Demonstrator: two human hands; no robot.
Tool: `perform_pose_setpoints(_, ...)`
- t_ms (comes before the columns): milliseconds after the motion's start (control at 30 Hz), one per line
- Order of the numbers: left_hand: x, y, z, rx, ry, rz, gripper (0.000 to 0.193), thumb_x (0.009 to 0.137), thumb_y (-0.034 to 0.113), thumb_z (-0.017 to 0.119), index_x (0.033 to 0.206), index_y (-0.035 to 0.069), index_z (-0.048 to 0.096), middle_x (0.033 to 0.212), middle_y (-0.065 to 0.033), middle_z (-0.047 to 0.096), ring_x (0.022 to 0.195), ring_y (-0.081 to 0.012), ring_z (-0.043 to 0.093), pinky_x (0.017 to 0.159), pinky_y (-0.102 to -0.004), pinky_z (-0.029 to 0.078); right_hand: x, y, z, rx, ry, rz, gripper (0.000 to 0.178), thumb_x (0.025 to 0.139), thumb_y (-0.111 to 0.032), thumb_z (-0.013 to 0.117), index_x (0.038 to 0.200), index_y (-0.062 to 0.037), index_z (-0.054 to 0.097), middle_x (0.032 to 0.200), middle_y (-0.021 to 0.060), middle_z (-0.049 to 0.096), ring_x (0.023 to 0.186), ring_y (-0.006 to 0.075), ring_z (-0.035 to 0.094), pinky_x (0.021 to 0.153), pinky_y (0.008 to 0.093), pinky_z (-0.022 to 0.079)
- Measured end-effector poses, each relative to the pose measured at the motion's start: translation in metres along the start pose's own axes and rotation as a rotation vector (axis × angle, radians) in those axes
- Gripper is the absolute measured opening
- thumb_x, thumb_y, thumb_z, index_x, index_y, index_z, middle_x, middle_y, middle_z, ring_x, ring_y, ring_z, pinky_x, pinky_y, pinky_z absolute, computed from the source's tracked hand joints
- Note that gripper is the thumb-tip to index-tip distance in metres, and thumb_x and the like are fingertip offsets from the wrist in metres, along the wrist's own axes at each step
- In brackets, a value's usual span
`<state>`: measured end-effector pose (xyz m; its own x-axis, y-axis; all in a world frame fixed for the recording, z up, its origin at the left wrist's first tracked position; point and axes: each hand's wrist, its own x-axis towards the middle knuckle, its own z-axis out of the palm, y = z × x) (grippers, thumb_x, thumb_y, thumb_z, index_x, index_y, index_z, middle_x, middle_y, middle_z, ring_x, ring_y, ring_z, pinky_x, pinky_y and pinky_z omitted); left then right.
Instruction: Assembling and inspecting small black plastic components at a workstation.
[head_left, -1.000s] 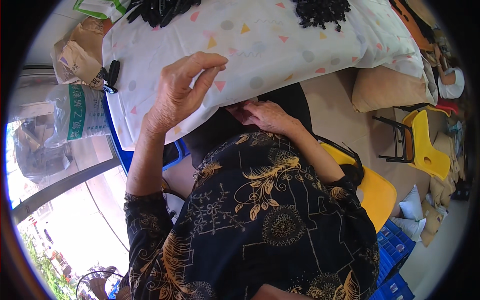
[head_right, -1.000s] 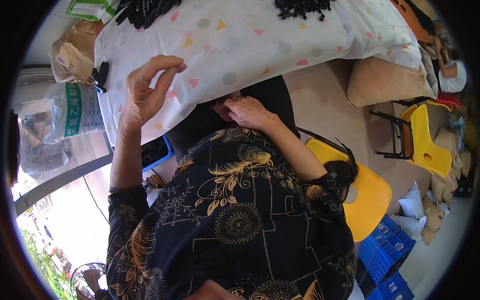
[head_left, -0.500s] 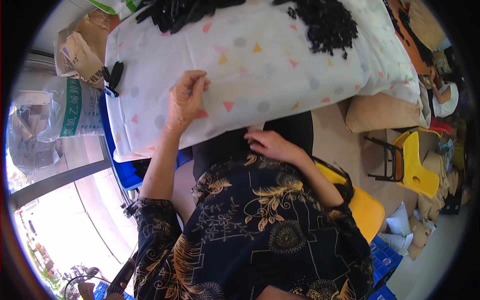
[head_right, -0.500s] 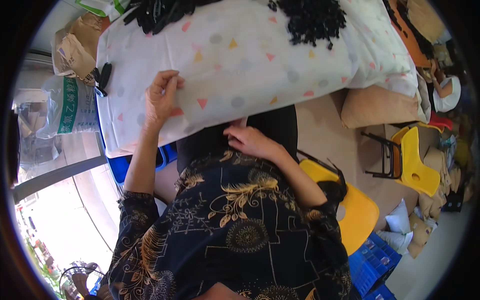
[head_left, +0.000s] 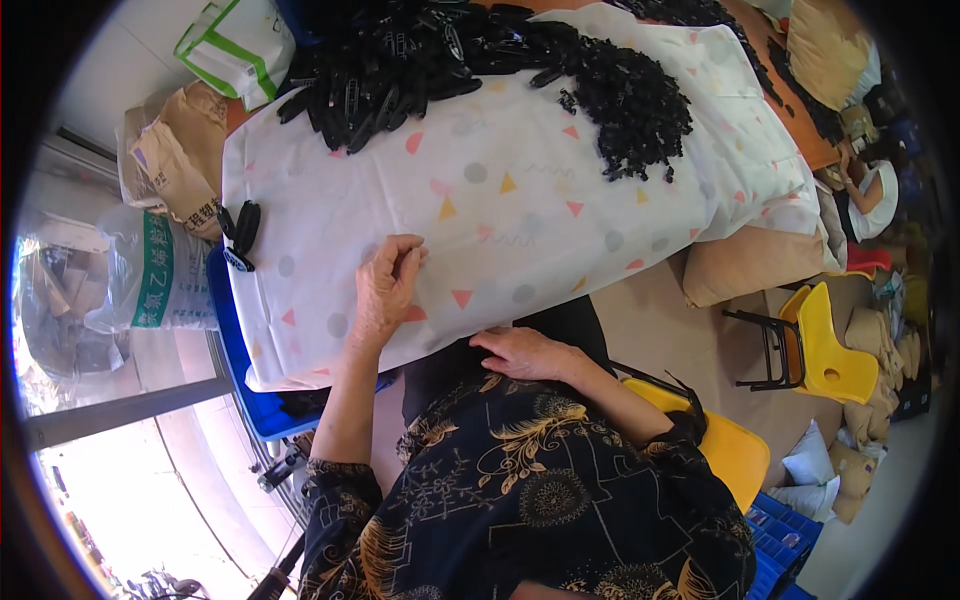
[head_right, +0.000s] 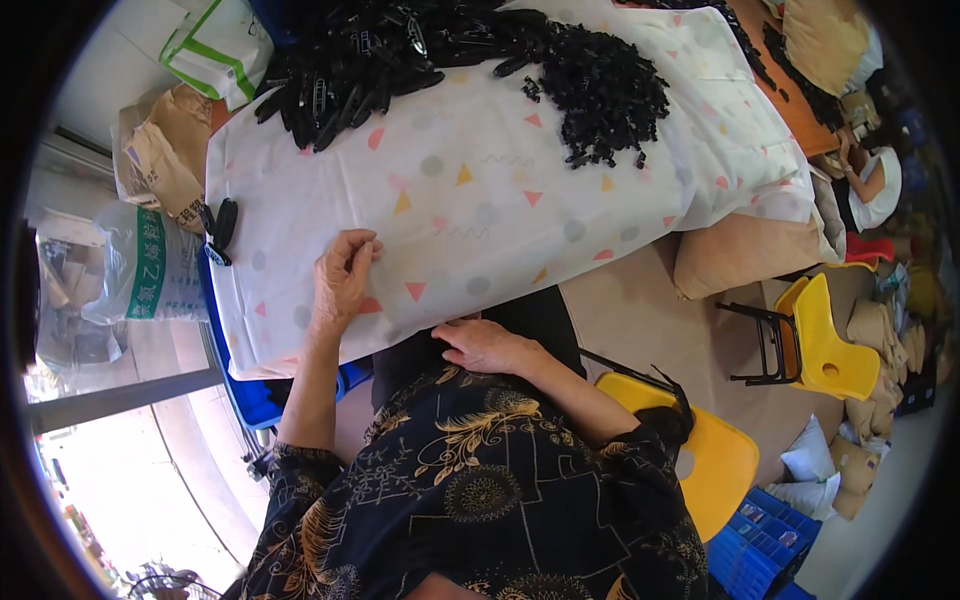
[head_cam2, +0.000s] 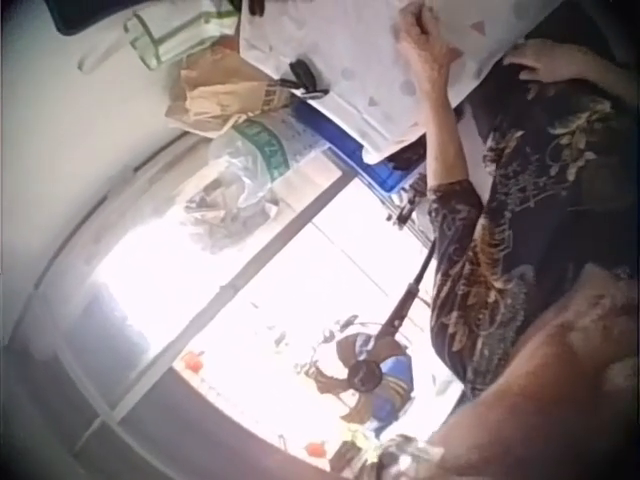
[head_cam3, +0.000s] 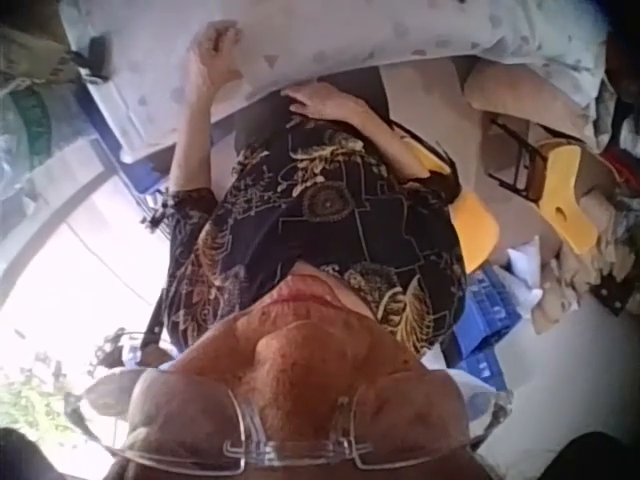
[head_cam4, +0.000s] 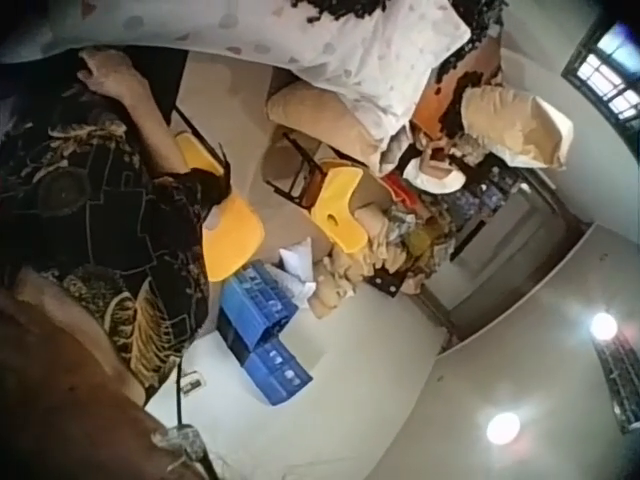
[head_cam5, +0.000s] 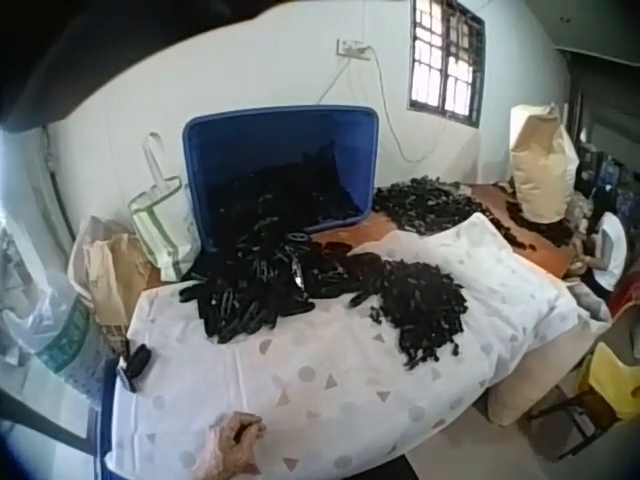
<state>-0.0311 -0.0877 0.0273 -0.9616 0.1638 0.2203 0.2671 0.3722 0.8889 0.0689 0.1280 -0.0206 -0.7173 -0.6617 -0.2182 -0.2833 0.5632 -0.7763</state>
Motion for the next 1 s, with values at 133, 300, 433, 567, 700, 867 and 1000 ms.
perform_pose_setpoints(133,0.003,0.005,0.0,0.068,-0.013,0.035,0.012,0.09,0.003,0.055,0.1,0.001,0.06,0.083,-0.0084,0.066,0.076,-0.0136,0.064,0.071,-0.0268,0.051,0.006,-0.011,-0.02,-0.042,-0.066,0.044,0.04,0.087,-0.022,0.06,0.121,-0.0026,0.051,0.11,0.0188,0.061,0.101,0.0338,0.059,0.088,0.0397,0.048)
perform_pose_setpoints(300,0.007,0.006,-0.016,0.084,-0.128,0.016,0.012,0.088,0.003,0.056,0.1,0.002,0.06,0.083,-0.008,0.065,0.071,-0.0147,0.061,0.067,-0.0277,0.049,-0.002,-0.039,-0.092,0.897,-0.089,-0.139,0.029,0.092,-0.015,0.058,0.118,-0.0029,0.054,0.102,0.0064,0.062,0.093,0.0151,0.06,0.08,0.0279,0.049)
perform_pose_setpoints(433,0.052,0.019,-0.025,0.107,-0.134,0.078,0.014,0.086,0.003,0.058,0.099,0.001,0.06,0.088,-0.009,0.062,0.069,-0.0181,0.061,0.063,-0.0291,0.048,0.004,0.0,-0.172,0.589,0.563,0.091,0.023,0.089,-0.003,0.057,0.112,-0.0016,0.055,0.099,0.0023,0.062,0.088,0.012,0.06,0.078,0.0272,0.049)
perform_pose_setpoints(567,0.107,0.004,-0.018,0.174,-0.031,0.109,0.015,0.083,0.001,0.058,0.098,0.001,0.06,0.093,-0.0102,0.061,0.07,-0.0221,0.061,0.062,-0.0302,0.048,0.031,0.057,-0.234,-0.331,0.992,0.193,0.024,0.084,-0.003,0.06,0.107,-0.0038,0.056,0.089,0.0096,0.062,0.074,0.0185,0.062,0.065,0.031,0.051)
perform_pose_setpoints(700,0.16,-0.007,0.0,0.388,0.036,0.216,0.016,0.083,0.006,0.058,0.099,0.004,0.059,0.096,-0.0116,0.06,0.076,-0.0289,0.064,0.063,-0.0376,0.05,0.051,0.084,-0.262,-0.658,0.917,0.295,0.02,0.082,-0.007,0.062,0.102,-0.0036,0.056,0.088,0.014,0.061,0.076,0.0285,0.063,0.065,0.0364,0.051)
perform_pose_setpoints(867,0.206,-0.006,0.013,0.794,-0.141,0.203,0.018,0.083,0.016,0.062,0.097,0.007,0.058,0.097,-0.0138,0.055,0.077,-0.0329,0.065,0.063,-0.0432,0.053,0.077,0.068,-0.261,-0.837,0.736,0.55,0.018,0.083,-0.021,0.063,0.091,-0.0059,0.056,0.091,0.0111,0.06,0.079,0.033,0.062,0.066,0.0432,0.051)
perform_pose_setpoints(1000,0.222,0.007,0.029,0.965,-0.231,0.135,0.019,0.082,0.017,0.063,0.098,0.007,0.058,0.099,-0.0139,0.055,0.077,-0.0327,0.066,0.063,-0.0423,0.053,0.074,0.085,-0.263,-0.733,0.79,0.492,0.014,0.083,-0.021,0.062,0.088,-0.0079,0.058,0.093,0.0071,0.059,0.079,0.0322,0.062,0.067,0.0425,0.051)
